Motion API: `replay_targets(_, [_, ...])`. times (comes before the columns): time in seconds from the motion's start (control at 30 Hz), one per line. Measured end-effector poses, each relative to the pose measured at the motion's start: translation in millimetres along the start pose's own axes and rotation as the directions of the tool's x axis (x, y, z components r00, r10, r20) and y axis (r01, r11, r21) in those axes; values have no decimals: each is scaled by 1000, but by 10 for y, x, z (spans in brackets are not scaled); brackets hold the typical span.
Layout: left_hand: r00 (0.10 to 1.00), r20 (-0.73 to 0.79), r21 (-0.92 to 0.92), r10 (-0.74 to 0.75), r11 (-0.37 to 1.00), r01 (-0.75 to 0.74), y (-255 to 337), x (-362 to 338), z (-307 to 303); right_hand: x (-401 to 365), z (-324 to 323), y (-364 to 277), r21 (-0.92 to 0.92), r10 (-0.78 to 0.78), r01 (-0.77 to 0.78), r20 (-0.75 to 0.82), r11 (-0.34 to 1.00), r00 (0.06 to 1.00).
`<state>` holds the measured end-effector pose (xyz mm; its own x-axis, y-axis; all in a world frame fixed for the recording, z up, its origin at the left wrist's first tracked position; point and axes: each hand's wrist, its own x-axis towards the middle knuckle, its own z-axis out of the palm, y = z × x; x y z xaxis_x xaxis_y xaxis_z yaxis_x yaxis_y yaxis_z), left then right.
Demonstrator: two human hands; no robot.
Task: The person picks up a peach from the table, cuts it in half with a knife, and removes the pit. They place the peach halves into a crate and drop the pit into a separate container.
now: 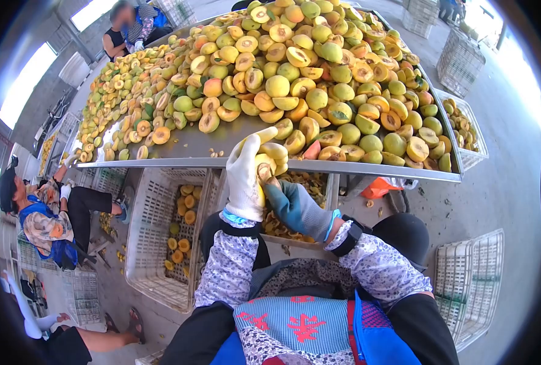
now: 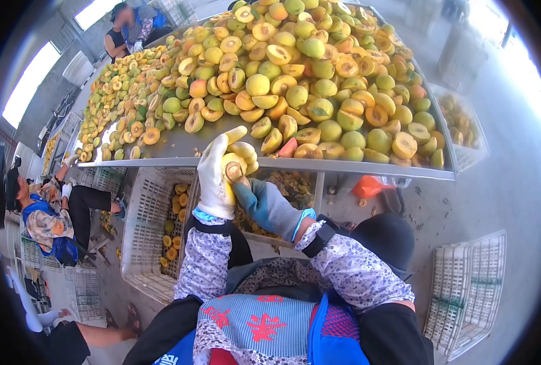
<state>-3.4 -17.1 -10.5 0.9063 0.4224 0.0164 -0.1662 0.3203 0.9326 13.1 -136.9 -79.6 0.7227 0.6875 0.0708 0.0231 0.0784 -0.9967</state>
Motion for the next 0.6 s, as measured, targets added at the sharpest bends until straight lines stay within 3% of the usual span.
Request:
replay_targets(0.1, [995, 24, -74, 100, 992, -98, -69, 7, -2, -72, -54, -478, 151, 402, -429, 176, 891, 898])
replay_targets(0.2, [994, 78, 49, 81, 995, -85, -14, 16, -33, -61, -50, -486, 38, 356, -364, 134, 931, 925])
replay_targets(0.27, [996, 86, 182, -11, 983, -5, 17, 49, -51, 11, -43, -27, -75, 119, -114, 57, 991, 991])
replay_targets(0.3, [998, 62, 142, -6, 990, -3, 23, 23, -29, 30, -34, 136, -135, -7, 11, 28, 991, 1000])
replay_targets(0.33, [999, 41, 100, 0, 995, -4, 31, -5, 22, -7, -31, -111, -18, 166, -165, 82, 986, 983])
replay_targets(0.4, [1000, -6, -32, 19, 999, -20, -3, -21, 105, -107, -83, -632, 170, 463, -507, 243, 845, 852])
replay_targets(0.47, [998, -56, -201, 40, 978, -50, -64, -3, 132, -69, -180, -731, 246, 491, -608, 402, 755, 773])
replay_targets(0.5, [997, 59, -155, 47, 987, -38, -76, 17, 72, -69, -223, -742, 276, 492, -657, 480, 701, 726])
replay_targets(0.57, [958, 284, -59, 43, 998, -28, -46, 76, -116, -87, -281, -699, 187, 505, -655, 495, 732, 707])
replay_targets(0.6, [952, 293, 7, -92, 996, 94, 30, 104, -131, -89, -286, -690, 141, 513, -652, 503, 745, 696])
